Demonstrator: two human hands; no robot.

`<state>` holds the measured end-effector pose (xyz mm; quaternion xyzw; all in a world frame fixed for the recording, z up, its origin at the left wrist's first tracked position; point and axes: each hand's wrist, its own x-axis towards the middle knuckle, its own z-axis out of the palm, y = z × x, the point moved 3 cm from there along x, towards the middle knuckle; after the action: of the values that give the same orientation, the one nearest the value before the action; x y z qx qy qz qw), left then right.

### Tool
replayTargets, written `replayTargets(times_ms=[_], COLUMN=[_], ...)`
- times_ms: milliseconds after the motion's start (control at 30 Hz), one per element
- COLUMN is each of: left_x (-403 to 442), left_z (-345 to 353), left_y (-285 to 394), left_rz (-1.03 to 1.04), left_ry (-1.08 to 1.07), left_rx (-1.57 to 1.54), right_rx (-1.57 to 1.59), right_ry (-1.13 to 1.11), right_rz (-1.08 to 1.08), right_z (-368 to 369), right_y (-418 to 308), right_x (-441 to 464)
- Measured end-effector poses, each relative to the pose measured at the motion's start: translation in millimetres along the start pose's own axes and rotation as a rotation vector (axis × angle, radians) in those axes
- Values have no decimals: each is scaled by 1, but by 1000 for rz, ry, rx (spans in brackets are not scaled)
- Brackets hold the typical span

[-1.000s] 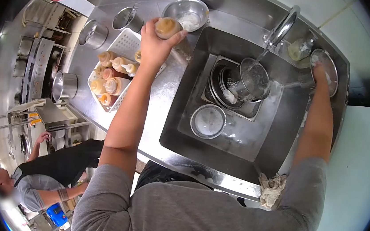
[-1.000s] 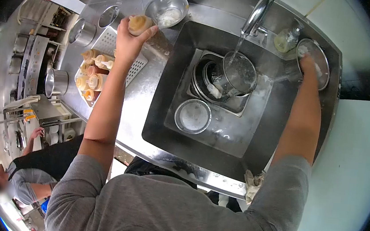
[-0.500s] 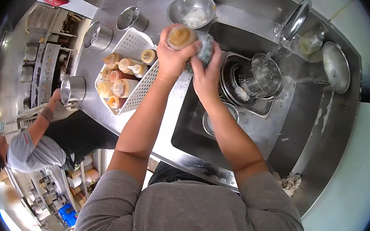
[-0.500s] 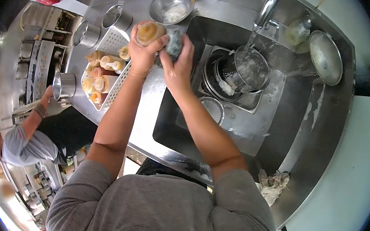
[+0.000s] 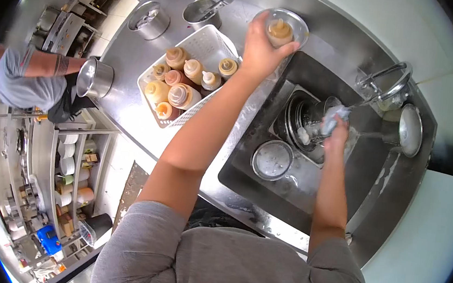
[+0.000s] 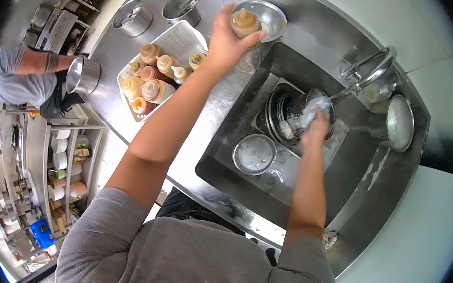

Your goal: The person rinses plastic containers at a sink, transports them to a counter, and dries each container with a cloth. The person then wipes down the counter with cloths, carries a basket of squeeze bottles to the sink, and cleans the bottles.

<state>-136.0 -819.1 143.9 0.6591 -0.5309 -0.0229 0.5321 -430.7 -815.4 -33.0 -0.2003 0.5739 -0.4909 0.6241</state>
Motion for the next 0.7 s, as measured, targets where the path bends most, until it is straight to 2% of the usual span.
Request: replayTargets(times_ms=[67, 133, 167, 200, 300, 333, 433, 467, 533, 567, 600, 700], left_x=[-7, -15, -20, -27, -29, -26, -14, -13, -8, -6, -1, 5], left_z=[-40, -81, -90, -97, -92, -90, -85, -88, -101, -116, -131, -142], left_y=[12, -4, -22, -26, -28, -28, -12, -12, -14, 5, 27, 57], left_rz=[39, -187, -293, -318, -226, -139, -197, -211, -226, -184, -147, 142], left_ry=[53, -186, -339, -453, -609, -602, -705, -658, -561, -438, -318, -83], left_rx=[172, 281, 432, 484, 642, 670, 796, 760, 688, 557, 427, -118], right_rx=[-112, -250, -304, -360, -71, 126, 627, 588, 591, 592, 561, 396], right_ry=[-57, -131, -167, -203, -91, -127, -429, -465, -379, -330, -409, -406], right_rz=[-136, -260, -294, -323, -186, 17, 144, 167, 190, 204, 181, -27], right_z=[0, 11, 19, 25, 31, 27, 28, 27, 39, 44, 45, 69], right_y=[-39, -53, -54, -53, -42, -37, -18, -12, -22, -26, -29, -48], right_x=[17, 27, 28, 29, 36, 45, 45, 45, 9, -15, -33, -108])
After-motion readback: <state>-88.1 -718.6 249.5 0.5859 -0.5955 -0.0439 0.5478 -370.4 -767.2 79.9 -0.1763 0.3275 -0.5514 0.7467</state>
